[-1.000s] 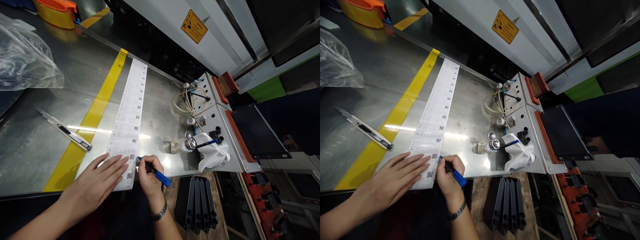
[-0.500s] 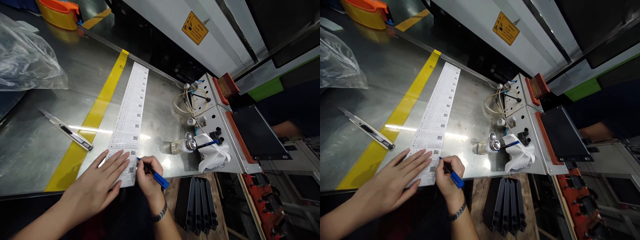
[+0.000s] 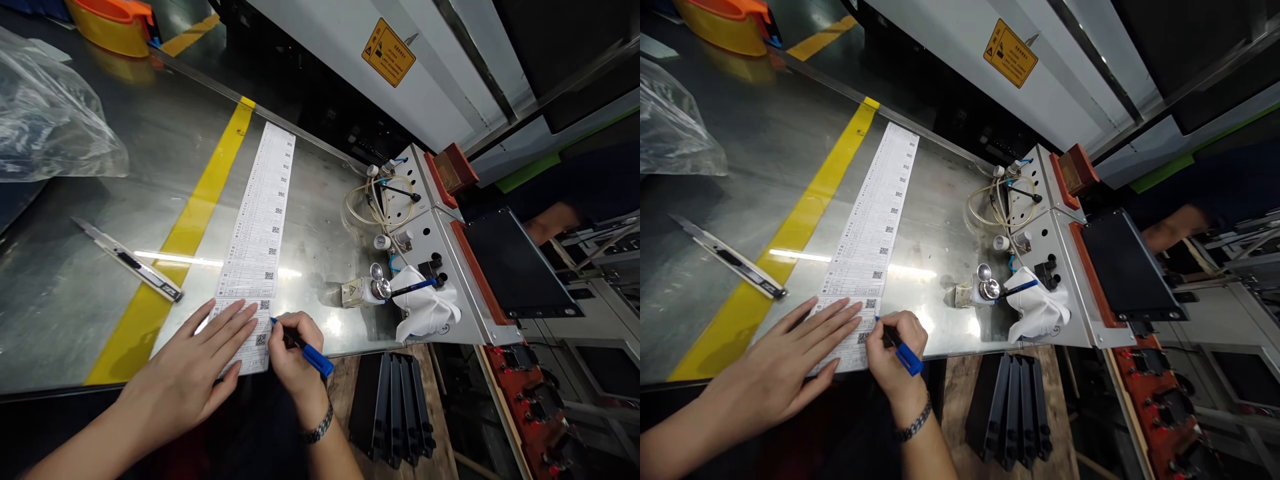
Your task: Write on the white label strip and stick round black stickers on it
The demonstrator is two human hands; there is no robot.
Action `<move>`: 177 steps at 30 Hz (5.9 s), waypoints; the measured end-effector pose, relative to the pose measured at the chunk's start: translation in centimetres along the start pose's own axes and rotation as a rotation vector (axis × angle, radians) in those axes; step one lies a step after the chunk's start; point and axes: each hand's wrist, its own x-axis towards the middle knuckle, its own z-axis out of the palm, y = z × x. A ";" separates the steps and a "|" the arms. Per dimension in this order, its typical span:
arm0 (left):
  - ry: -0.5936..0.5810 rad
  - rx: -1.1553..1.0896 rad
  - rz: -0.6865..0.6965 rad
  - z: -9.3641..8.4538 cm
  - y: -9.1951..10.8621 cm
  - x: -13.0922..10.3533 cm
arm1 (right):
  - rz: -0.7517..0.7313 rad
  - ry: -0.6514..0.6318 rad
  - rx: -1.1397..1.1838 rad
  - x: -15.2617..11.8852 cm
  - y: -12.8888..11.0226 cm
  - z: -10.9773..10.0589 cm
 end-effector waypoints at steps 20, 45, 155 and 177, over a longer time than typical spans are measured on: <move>-0.001 0.024 0.003 0.0 0.0 0.1 | -0.008 0.009 -0.041 -0.1 0.2 0.0; -0.087 0.188 0.138 -0.1 -0.8 -0.1 | -0.016 -0.022 0.034 -0.1 -0.2 -0.1; -0.051 0.224 0.112 0.4 -0.6 -0.1 | 0.048 0.005 -0.017 -0.1 -0.1 0.0; -0.049 0.266 0.129 0.3 -0.8 -0.2 | 0.043 -0.014 -0.006 0.0 -0.3 -0.2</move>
